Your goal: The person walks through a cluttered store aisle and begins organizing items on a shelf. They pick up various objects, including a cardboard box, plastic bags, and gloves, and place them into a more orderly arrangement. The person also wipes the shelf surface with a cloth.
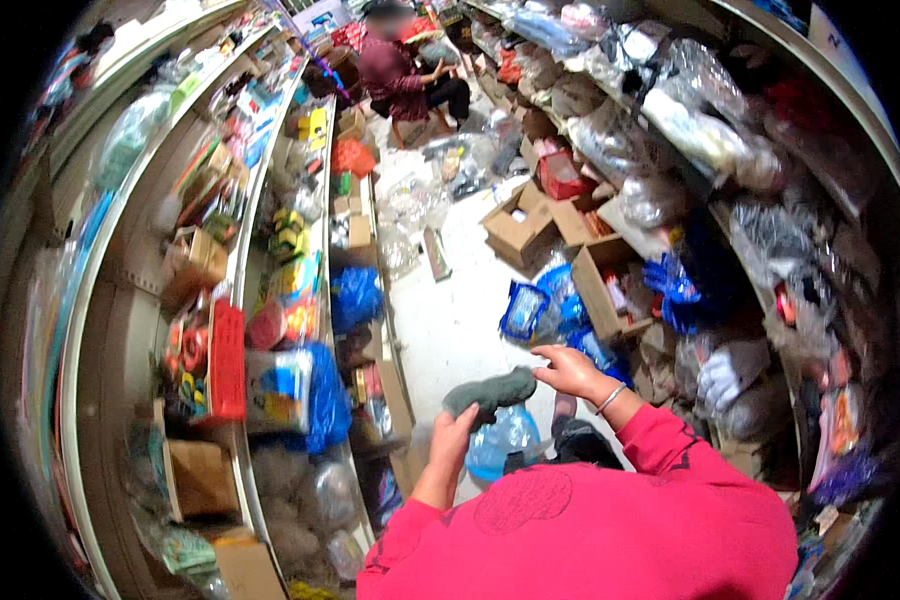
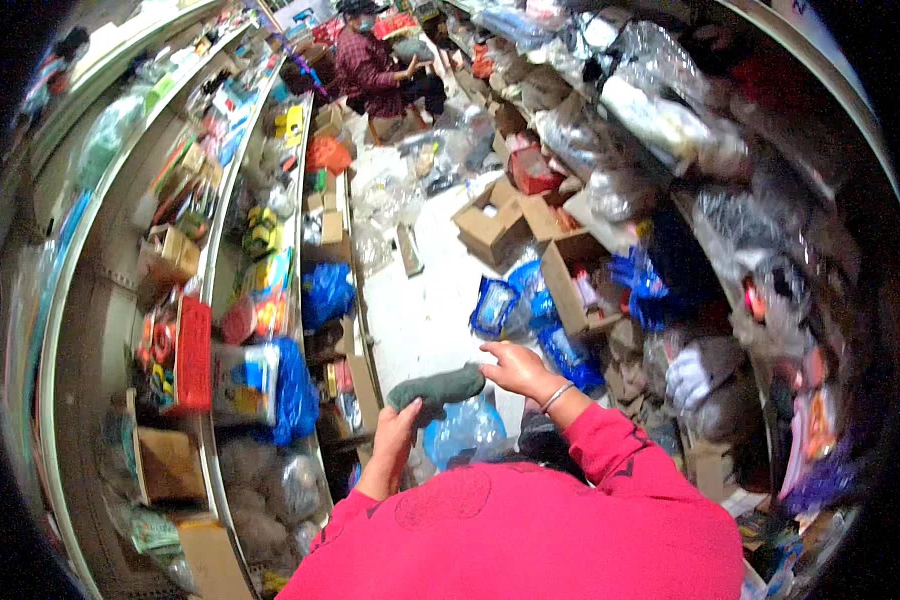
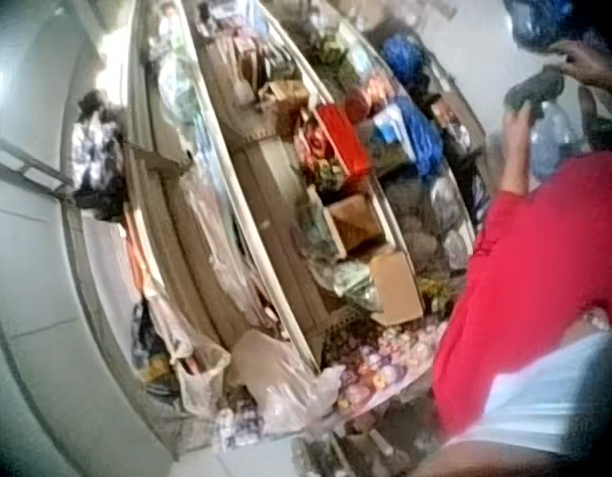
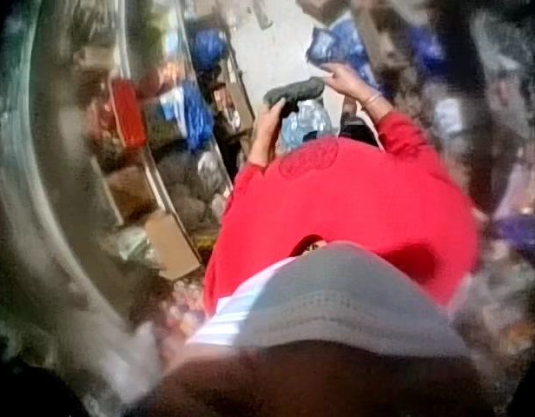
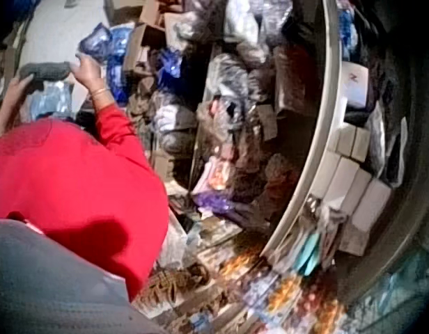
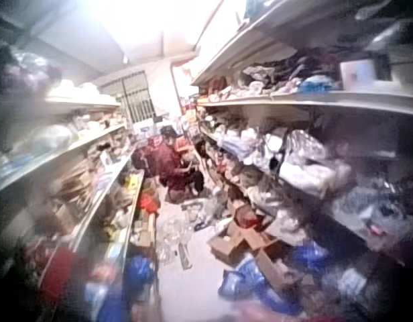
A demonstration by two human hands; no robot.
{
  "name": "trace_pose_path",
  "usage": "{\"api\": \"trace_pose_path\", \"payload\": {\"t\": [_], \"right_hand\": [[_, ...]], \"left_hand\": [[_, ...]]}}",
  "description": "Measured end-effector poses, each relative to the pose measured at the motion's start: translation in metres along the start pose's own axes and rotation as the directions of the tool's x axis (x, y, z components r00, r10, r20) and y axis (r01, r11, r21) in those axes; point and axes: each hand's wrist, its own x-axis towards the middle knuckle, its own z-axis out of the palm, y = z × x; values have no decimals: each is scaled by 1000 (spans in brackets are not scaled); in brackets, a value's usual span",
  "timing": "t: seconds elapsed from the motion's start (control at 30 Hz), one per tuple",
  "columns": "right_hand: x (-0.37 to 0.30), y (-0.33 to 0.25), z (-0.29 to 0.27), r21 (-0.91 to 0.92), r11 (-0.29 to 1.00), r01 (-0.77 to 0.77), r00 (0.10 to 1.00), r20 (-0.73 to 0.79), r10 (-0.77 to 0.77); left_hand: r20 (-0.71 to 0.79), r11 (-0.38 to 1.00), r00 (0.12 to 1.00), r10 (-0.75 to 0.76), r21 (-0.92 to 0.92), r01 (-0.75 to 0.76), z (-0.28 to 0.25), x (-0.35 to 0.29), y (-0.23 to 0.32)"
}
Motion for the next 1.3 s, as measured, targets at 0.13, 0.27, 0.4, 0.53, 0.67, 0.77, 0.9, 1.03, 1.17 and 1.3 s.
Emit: {"api": "trace_pose_path", "payload": {"t": [0.13,0.27,0.4,0.53,0.67,0.77,0.9,1.03,1.17,1.3], "right_hand": [[89,-73,-126,-361,889,280,854,-330,-403],[109,-128,-253,-520,780,349,321,-715,-621],[89,-101,-269,-529,816,233,221,-788,-574],[43,-121,-294,-547,811,207,73,-818,-571],[30,-144,-324,-753,588,294,-229,-653,-722],[24,-134,-328,-701,700,137,-55,-711,-701],[9,-150,-344,-698,698,161,-452,-681,-576],[93,-121,-303,-715,640,283,417,-509,-753],[126,-4,-202,16,996,85,773,-632,-56],[145,80,-126,485,858,-167,779,-469,417]], "left_hand": [[22,994,1000,2,-113,0,11,67,3],[99,991,995,3,-131,10,58,114,42],[97,990,994,57,-133,-44,81,139,58],[330,994,944,26,-111,11,108,166,88],[387,995,916,-101,21,101,135,171,117],[392,966,917,-71,255,-34,168,166,153],[524,981,851,33,148,-129,187,202,120],[599,887,798,-70,403,-225,186,245,113],[731,905,681,-26,307,-295,179,270,145],[871,932,491,-12,188,-311,151,288,178]]}}
